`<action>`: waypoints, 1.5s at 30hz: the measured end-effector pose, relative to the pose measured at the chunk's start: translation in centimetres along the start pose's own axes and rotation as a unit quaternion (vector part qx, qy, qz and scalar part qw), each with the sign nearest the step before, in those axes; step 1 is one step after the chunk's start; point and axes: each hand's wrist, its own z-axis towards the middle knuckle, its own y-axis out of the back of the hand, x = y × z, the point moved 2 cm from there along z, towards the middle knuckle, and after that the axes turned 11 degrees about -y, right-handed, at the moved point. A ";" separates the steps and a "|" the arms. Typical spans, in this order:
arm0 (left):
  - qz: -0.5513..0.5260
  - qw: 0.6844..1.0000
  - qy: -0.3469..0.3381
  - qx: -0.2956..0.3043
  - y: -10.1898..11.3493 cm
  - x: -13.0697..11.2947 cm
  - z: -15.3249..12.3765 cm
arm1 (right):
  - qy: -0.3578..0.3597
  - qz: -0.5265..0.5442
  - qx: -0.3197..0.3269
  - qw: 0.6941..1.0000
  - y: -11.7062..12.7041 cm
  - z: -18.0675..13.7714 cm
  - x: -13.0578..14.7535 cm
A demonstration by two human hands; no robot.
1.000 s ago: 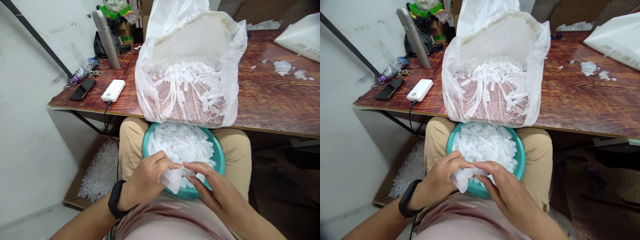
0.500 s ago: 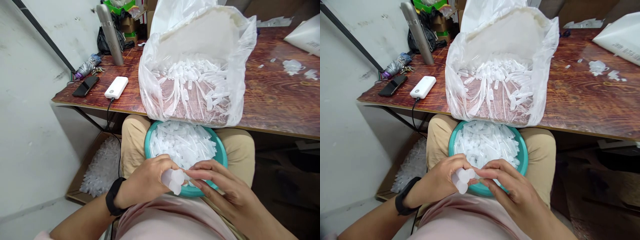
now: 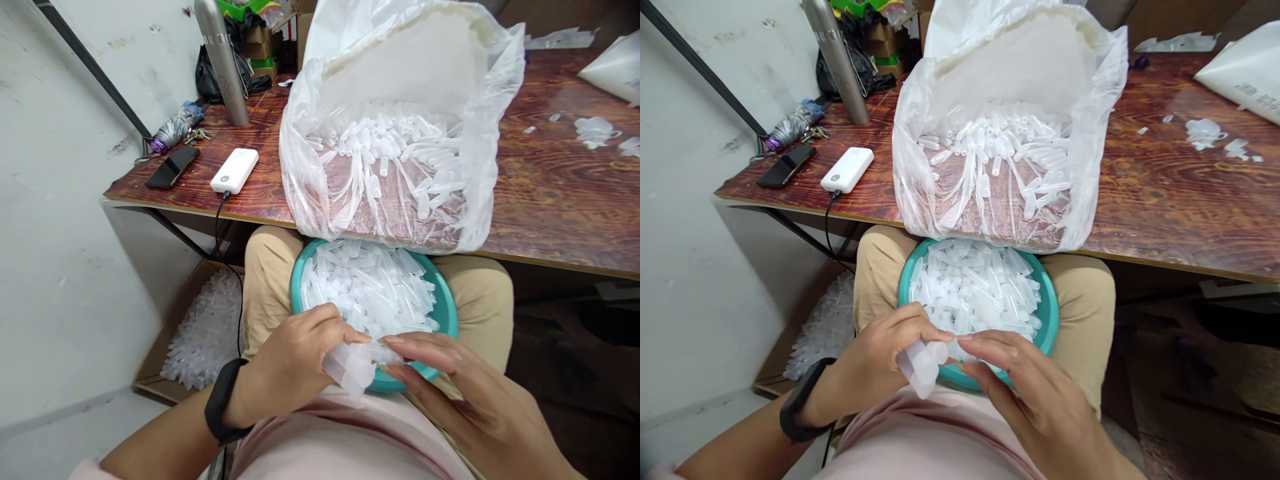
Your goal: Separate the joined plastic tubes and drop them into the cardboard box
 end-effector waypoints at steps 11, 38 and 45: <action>0.009 0.999 0.029 -0.044 -0.6 0.4 -0.3 | -0.116 0.058 0.001 0.992 -1.5 -0.6 -0.6; 0.068 0.998 -0.006 0.004 -1.8 0.5 -0.7 | -0.075 -0.029 0.057 0.995 -1.9 -1.1 -1.0; 0.019 0.999 0.042 0.012 -2.2 1.0 -0.7 | -0.026 -0.036 0.061 0.997 -2.2 -0.7 -1.0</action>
